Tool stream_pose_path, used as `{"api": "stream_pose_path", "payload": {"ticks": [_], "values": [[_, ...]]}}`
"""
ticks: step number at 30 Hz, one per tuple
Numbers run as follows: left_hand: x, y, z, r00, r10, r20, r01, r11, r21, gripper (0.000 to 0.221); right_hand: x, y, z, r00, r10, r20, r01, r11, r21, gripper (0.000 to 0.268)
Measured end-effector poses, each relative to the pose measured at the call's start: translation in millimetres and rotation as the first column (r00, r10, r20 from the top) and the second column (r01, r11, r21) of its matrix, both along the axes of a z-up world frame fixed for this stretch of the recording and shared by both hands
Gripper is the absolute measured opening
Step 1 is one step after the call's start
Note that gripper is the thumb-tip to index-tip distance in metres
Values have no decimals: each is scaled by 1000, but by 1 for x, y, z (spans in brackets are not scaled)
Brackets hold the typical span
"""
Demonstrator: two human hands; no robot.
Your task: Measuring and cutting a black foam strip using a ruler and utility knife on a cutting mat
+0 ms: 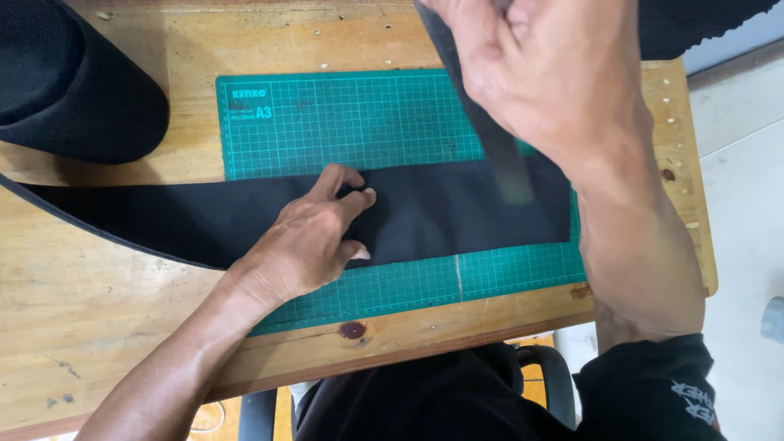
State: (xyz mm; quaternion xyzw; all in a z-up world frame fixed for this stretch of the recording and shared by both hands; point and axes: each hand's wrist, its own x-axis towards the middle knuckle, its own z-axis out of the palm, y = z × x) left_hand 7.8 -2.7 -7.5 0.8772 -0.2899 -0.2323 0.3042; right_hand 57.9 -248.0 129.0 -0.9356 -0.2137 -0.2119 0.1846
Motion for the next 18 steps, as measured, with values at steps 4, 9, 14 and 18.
{"api": "stream_pose_path", "payload": {"ticks": [4,9,14,18], "values": [[2,3,-7,1000,23,-6,-23,1000,21,79,-22,30,-5,907,419,-30,-339,773,537,16],[9,10,7,998,-64,-12,63,997,-41,58,-33,36,-78,760,398,-514,37,762,646,7],[13,7,18,985,66,-162,-77,995,-60,36,-40,34,-125,741,353,-571,177,718,673,52],[9,7,27,985,40,-170,-60,991,-117,39,-61,31,-126,929,122,-349,-18,958,287,62]]}}
